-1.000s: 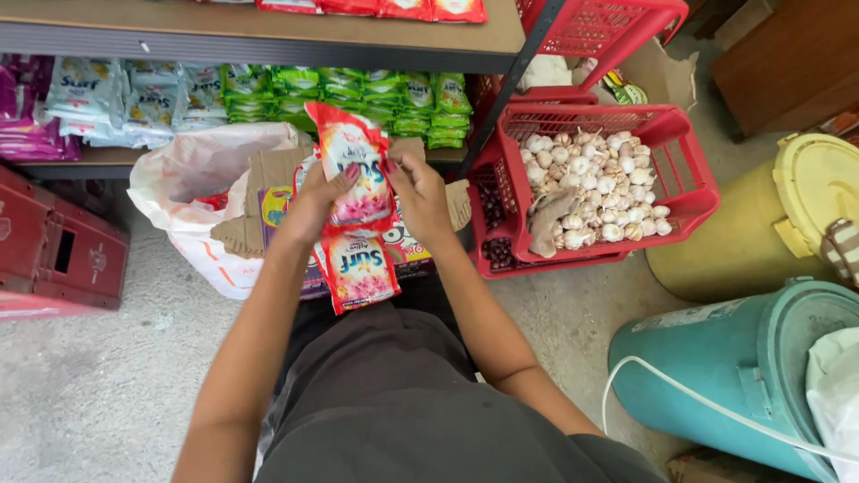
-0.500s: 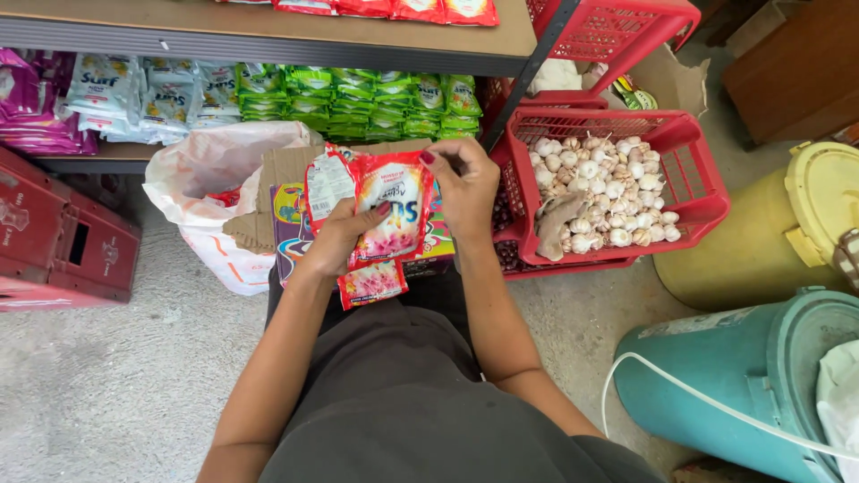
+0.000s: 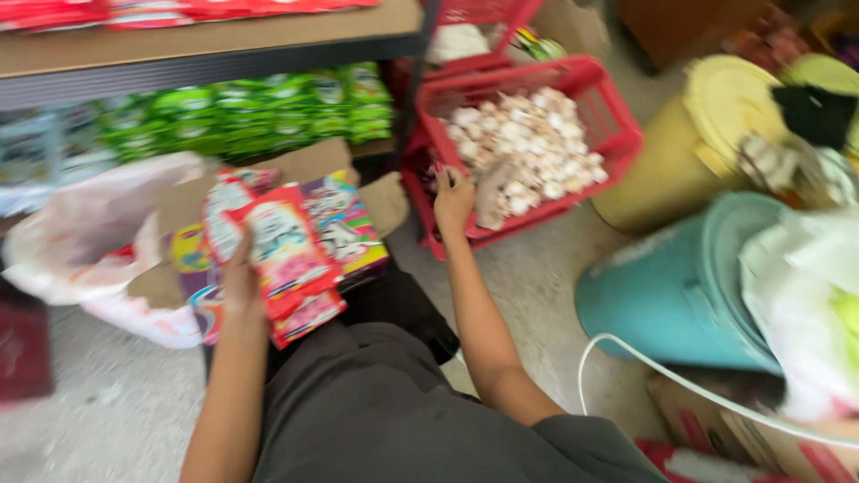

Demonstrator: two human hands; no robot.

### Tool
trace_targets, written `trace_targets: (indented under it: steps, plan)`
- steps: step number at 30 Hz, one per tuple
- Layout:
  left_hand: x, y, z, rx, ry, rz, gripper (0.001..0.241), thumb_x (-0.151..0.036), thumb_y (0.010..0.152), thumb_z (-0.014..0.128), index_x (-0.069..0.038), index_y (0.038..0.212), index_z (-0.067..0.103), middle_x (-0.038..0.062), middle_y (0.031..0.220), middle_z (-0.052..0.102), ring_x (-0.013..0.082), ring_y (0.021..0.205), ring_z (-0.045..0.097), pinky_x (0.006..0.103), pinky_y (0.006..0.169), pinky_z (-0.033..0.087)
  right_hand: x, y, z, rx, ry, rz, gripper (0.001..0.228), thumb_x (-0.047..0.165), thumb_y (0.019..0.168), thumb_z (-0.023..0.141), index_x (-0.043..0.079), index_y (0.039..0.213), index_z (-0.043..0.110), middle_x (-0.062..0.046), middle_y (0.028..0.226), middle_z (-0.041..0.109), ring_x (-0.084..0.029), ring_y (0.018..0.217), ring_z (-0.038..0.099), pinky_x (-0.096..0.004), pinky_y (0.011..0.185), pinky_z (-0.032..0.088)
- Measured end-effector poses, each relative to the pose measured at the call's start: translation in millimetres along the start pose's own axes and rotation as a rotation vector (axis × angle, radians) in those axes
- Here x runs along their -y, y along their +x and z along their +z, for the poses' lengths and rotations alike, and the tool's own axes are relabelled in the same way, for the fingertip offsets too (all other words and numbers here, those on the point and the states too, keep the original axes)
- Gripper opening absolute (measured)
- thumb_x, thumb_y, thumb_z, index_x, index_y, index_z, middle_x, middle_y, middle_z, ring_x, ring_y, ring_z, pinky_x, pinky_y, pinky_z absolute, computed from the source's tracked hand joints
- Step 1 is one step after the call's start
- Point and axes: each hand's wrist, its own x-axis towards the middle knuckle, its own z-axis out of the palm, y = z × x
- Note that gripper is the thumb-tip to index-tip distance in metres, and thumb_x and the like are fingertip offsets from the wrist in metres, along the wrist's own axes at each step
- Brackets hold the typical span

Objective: The recorder wipes individual detergent packets with a cloth and organizes them on a shelf.

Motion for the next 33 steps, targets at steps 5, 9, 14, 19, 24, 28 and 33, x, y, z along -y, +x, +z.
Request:
trace_targets:
  steps: [5, 9, 14, 19, 24, 28, 33]
  plan:
    - [0, -10, -3, 0.090, -0.051, 0.152, 0.049, -0.033, 0.113, 0.048, -0.003, 0.151, 0.049, 0.013, 0.148, 0.061, 0.0292, 0.135, 0.059, 0.0465, 0.118, 0.045, -164, -6, -77, -0.352, -1.054, -0.233, 0.036, 0.039, 0.104, 0.057, 0.016, 0.098, 0.083, -0.025, 0.086, 0.073, -0.046, 0.077, 0.069, -0.052, 0.067, 0.055]
    - [-1, -15, 3, 0.094, -0.038, 0.183, 0.050, -0.033, 0.114, 0.047, -0.003, 0.154, 0.048, 0.013, 0.151, 0.060, 0.0287, 0.138, 0.059, 0.0452, 0.119, 0.044, -214, -20, -113, -0.285, -0.682, 0.321, 0.034, 0.039, 0.090, 0.062, 0.015, 0.106, 0.079, -0.022, 0.097, 0.075, -0.042, 0.092, 0.071, -0.053, 0.083, 0.056]
    - [1, -9, -14, 0.110, -0.067, 0.206, 0.046, -0.029, 0.116, 0.048, -0.003, 0.154, 0.048, 0.012, 0.152, 0.059, 0.0283, 0.139, 0.058, 0.0457, 0.121, 0.044, -234, -25, -118, -0.227, -0.848, 0.661, 0.055, 0.042, 0.089, 0.074, 0.023, 0.139, 0.060, -0.022, 0.133, 0.054, -0.043, 0.128, 0.051, -0.054, 0.105, 0.046]
    - [0, -12, -14, 0.028, -0.072, 0.227, 0.047, -0.029, 0.112, 0.048, -0.001, 0.150, 0.049, 0.014, 0.147, 0.061, 0.0293, 0.136, 0.060, 0.0461, 0.118, 0.046, -233, -14, -113, -0.047, -0.936, 0.668, 0.063, 0.035, 0.083, 0.074, 0.036, 0.142, 0.055, -0.020, 0.138, 0.044, -0.041, 0.131, 0.039, -0.056, 0.102, 0.043]
    - [-4, -12, -12, 0.029, -0.092, 0.250, 0.044, -0.024, 0.112, 0.050, 0.000, 0.148, 0.049, 0.015, 0.145, 0.062, 0.0287, 0.134, 0.060, 0.0450, 0.118, 0.048, -265, 37, -100, 0.142, -1.194, 0.398, 0.047, 0.046, 0.097, 0.065, 0.011, 0.127, 0.072, -0.021, 0.136, 0.062, -0.039, 0.137, 0.047, -0.053, 0.119, 0.038]
    - [-1, -13, -7, 0.070, -0.139, 0.227, 0.046, -0.028, 0.113, 0.048, 0.001, 0.148, 0.049, 0.014, 0.145, 0.062, 0.0288, 0.133, 0.062, 0.0436, 0.117, 0.049, -165, 62, -94, -0.182, -0.621, 0.099, 0.047, 0.036, 0.093, 0.068, -0.005, 0.115, 0.070, -0.028, 0.120, 0.063, -0.042, 0.115, 0.058, -0.049, 0.103, 0.044]
    - [-3, -20, 10, 0.154, -0.142, 0.263, 0.047, -0.029, 0.115, 0.045, 0.001, 0.151, 0.047, 0.015, 0.150, 0.059, 0.0295, 0.138, 0.060, 0.0443, 0.122, 0.049, 12, 56, -68, -0.127, -0.030, 0.102, 0.038, 0.028, 0.095, 0.065, 0.001, 0.121, 0.069, -0.014, 0.110, 0.068, -0.027, 0.097, 0.069, -0.044, 0.089, 0.057]
